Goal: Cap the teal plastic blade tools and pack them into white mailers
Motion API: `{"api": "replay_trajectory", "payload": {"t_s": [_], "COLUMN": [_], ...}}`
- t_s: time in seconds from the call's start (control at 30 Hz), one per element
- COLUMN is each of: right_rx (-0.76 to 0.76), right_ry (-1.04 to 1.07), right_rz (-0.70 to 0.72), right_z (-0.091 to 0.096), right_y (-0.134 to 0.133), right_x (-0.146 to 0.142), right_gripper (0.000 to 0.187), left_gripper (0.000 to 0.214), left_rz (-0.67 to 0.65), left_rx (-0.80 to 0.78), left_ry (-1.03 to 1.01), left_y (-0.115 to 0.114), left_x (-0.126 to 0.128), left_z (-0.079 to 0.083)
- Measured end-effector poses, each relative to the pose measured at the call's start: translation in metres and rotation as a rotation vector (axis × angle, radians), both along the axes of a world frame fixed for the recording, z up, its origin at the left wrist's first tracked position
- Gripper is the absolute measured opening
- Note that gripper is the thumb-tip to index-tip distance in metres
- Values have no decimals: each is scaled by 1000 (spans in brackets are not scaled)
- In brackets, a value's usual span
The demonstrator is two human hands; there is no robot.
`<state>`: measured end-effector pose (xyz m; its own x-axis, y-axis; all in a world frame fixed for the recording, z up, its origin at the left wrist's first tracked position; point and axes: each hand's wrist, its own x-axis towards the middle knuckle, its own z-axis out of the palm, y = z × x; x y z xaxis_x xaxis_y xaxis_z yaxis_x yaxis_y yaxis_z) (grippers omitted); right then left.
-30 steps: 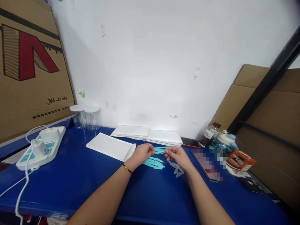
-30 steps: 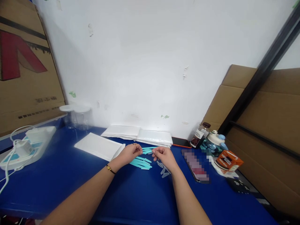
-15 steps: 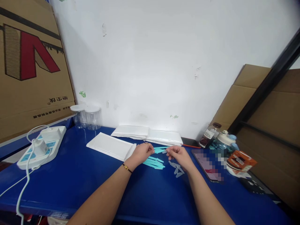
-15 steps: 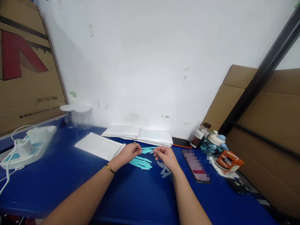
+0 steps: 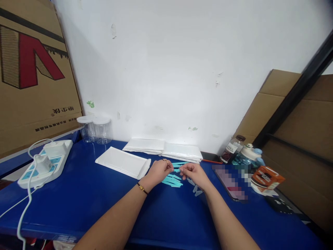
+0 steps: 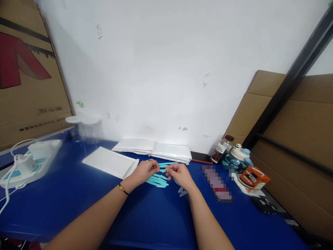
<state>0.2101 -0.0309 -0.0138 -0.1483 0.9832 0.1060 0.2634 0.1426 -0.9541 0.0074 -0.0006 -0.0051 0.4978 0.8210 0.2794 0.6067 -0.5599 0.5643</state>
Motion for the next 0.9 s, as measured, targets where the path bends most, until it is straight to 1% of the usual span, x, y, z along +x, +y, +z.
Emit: {"api": "replay_trajectory", "payload": {"t_s": [0.07,0.1,0.17,0.23,0.3,0.33,0.37,0.4,0.47,0.53,0.63,0.7,0.8,0.9], "right_rx": [-1,2,-2,4,65,104,133,143,123,119,142,121,95,113], "right_ry": [-6,-18,-80,-197,-353,-422,-472,-502,-521,-519,-499,-470,-420,-423], "right_rz": [-82,-138,-233,-315,-378,-383,-356,-300,-170,-94,-38,-6,-9,-18], "right_z": [-5,-7,-11,-12,-10,-8,-7,-6,-6,-8,-9,-6,1,5], "right_y": [5,8,13,14,12,10,7,5,0,-3,-4,-4,-3,-3], "right_x": [7,11,23,34,45,49,52,54,53,48,37,31,29,27], "right_gripper": [36,35,33,29,25,22,20,17,15,12,7,4,9,13], "left_gripper": [17,19,16,10,8,7,6,6,7,7,9,10,11,12], "left_rz": [43,59,54,26,6,2,1,3,9,7,4,18,29,25], "left_rx": [48,63,57,15,-31,-47,-58,-63,-54,-48,-74,-86,-73,-73], "left_ry": [-1,23,117,199,234,241,245,246,234,212,168,134,114,118], "left_y": [1,2,5,6,8,8,9,10,11,12,14,14,15,15], "left_x": [-2,-3,-7,-10,-11,-10,-10,-10,-9,-9,-10,-10,-9,-10], "left_z": [0,0,-1,-2,-5,-6,-7,-8,-10,-12,-12,-12,-12,-12]}}
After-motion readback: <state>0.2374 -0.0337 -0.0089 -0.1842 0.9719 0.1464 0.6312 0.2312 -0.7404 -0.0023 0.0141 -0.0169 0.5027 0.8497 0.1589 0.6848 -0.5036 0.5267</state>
